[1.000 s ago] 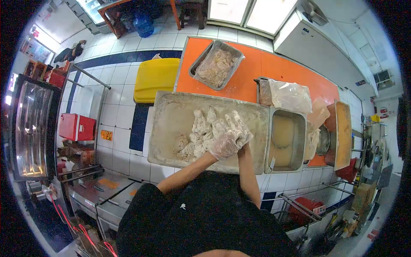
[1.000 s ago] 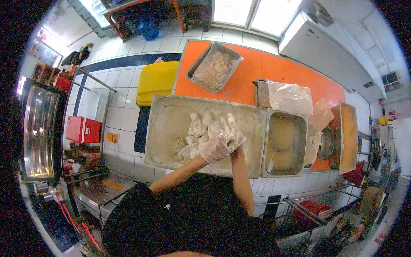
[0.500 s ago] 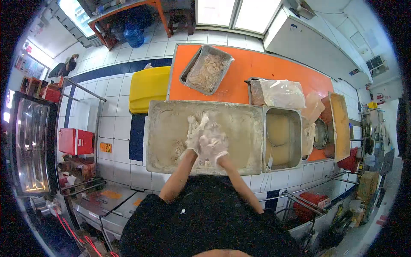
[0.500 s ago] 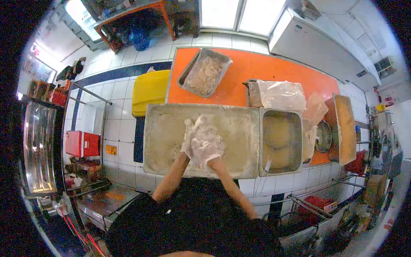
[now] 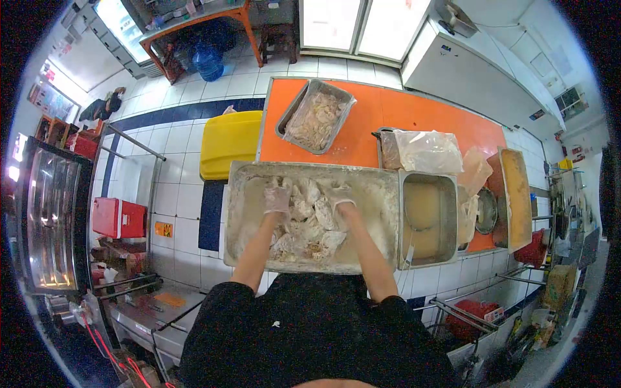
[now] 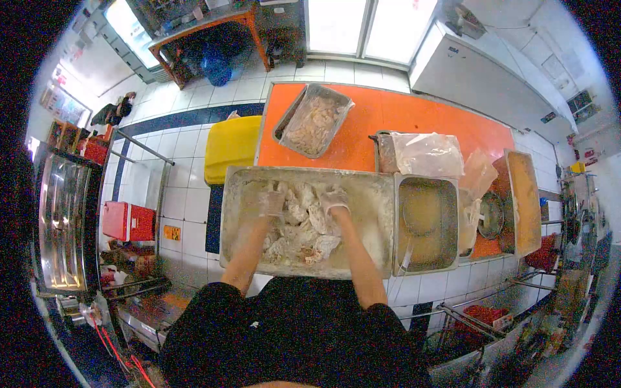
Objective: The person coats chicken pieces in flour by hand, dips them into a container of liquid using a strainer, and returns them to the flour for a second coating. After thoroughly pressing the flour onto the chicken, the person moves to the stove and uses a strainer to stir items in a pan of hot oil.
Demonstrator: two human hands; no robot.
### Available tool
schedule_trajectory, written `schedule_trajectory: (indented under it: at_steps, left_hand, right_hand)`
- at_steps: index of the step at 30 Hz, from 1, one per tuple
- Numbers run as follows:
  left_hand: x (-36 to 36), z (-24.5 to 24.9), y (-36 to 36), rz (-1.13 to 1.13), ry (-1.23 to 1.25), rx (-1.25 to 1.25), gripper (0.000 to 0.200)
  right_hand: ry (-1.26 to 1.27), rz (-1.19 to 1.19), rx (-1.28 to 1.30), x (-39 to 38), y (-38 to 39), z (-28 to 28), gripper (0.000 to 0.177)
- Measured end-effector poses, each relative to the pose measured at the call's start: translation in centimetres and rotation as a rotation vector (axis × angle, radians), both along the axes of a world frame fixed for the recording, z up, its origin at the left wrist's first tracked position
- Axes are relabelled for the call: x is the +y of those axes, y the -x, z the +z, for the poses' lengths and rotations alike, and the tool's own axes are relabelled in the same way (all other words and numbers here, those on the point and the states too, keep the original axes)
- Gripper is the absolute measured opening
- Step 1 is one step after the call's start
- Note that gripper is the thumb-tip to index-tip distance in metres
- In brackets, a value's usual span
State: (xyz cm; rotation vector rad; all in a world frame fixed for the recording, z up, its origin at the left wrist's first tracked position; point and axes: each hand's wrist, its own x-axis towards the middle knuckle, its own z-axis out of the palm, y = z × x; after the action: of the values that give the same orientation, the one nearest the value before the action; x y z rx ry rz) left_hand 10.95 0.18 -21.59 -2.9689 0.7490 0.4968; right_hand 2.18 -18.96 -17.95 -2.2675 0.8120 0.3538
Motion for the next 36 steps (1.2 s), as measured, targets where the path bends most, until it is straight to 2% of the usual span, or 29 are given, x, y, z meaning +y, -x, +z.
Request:
schedule_trajectory:
  at_steps: [1,2,3,4,6,7,9,10,12,14,15,16,17,18,19,20,21,23,24,25,26,27,28,29,30,31,36]
  left_hand:
    - [-1.0,3.2,0.9,0.004,-0.002,0.001,0.038]
    - [-1.9,7.6,1.9,-0.039,0.091,-0.009,0.041]
    - [-2.4,9.8,2.8,-0.079,0.178,-0.011,0.045]
    - [-2.9,7.1,3.1,-0.066,0.165,0.009,0.045]
    - [-3.8,-1.9,3.1,-0.347,0.265,-0.329,0.04]
    - [-4.0,-4.1,3.0,-0.352,0.262,-0.32,0.04]
    - [-4.7,-7.1,1.7,-0.129,0.404,0.235,0.045]
    - [-4.7,-8.8,1.5,-0.135,0.403,0.228,0.045]
    - [-3.8,-13.3,2.1,-0.585,0.228,0.261,0.066]
    - [0.6,-21.1,1.0,-0.71,0.442,0.333,0.06]
    - [2.1,-16.1,1.1,-0.61,0.274,0.426,0.056]
    - [3.7,-10.1,1.4,-0.517,0.092,0.498,0.053]
    - [6.9,-6.6,1.1,-0.532,0.254,0.509,0.05]
    - [9.5,-4.3,1.2,-0.537,0.419,0.516,0.047]
    - [9.7,-3.0,1.0,-0.536,0.412,0.522,0.047]
    - [9.9,-2.1,0.9,-0.61,0.19,0.465,0.045]
    - [10.0,-1.1,0.7,-0.683,-0.031,0.401,0.044]
    - [9.2,4.6,1.5,-0.646,-0.114,0.444,0.043]
    - [9.1,6.1,2.2,-0.602,-0.194,0.485,0.043]
    - [10.3,4.3,2.5,-0.602,-0.191,0.492,0.043]
    - [12.5,1.0,2.7,-0.624,0.024,0.433,0.044]
    - [13.7,-1.2,3.0,-0.644,0.236,0.367,0.045]
    - [13.7,-1.6,3.0,-0.656,0.234,0.366,0.045]
    - [14.0,-1.9,3.4,-0.502,0.401,0.511,0.044]
    - [14.2,-2.3,4.0,-0.334,0.567,0.653,0.043]
    - [13.7,-2.8,4.0,-0.341,0.57,0.647,0.043]
    - [8.8,-4.8,4.5,0.348,0.568,1.067,0.043]
  right_hand:
    - [-0.002,0.004,0.001,0.0,-0.4,-1.4,0.041]
    - [-0.185,-0.076,-0.07,0.3,-0.8,-3.1,0.05]
    - [-0.373,-0.159,-0.13,0.9,-0.7,-5.6,0.062]
    - [-0.485,-0.147,-0.126,-0.1,-1.0,-10.7,0.062]
    - [-0.709,-0.133,-0.1,-2.1,-1.7,-20.8,0.062]
    - [-0.714,-0.14,-0.095,-2.3,-0.8,-21.1,0.062]
    - [-0.871,-0.273,-0.134,-3.0,-0.6,-19.4,0.059]
    - [-0.872,-0.274,-0.143,-3.1,0.0,-17.0,0.059]
    - [-0.635,-0.036,-0.183,-2.8,3.7,-12.4,0.059]
    - [-0.932,-0.083,-0.316,-4.0,8.0,-14.4,0.058]
    - [-0.94,-0.107,-0.306,-3.9,10.2,-13.0,0.058]
    - [-0.448,0.115,-0.128,-4.0,12.3,-9.4,0.057]
    - [0.047,0.333,0.05,-3.9,13.1,-5.4,0.057]
    - [0.04,0.331,0.056,-3.9,12.6,-2.8,0.057]
    - [0.07,0.505,0.245,-4.0,11.0,-0.7,0.056]
    - [0.097,0.679,0.437,-3.8,10.4,0.4,0.055]
    - [0.088,0.676,0.44,-3.2,10.9,0.9,0.055]
    - [0.327,0.353,0.342,-2.6,12.1,1.3,0.052]
    - [0.325,0.353,0.349,-2.9,12.5,1.0,0.052]
    - [0.12,0.437,0.241,-3.7,13.0,0.6,0.049]
    - [-0.086,0.513,0.131,-4.3,13.6,0.0,0.047]
    - [-0.087,0.508,0.133,-4.4,14.1,-0.8,0.047]
    - [-0.414,0.244,0.17,-4.3,14.3,-1.2,0.044]
    - [-0.739,-0.032,0.203,-4.0,14.9,-1.6,0.041]
    - [-0.903,-0.172,0.209,-3.7,15.4,-1.9,0.041]
    - [-0.967,-0.204,0.189,-3.2,15.4,-1.5,0.041]
    - [-1.229,-0.353,0.04,0.8,12.7,1.6,0.039]
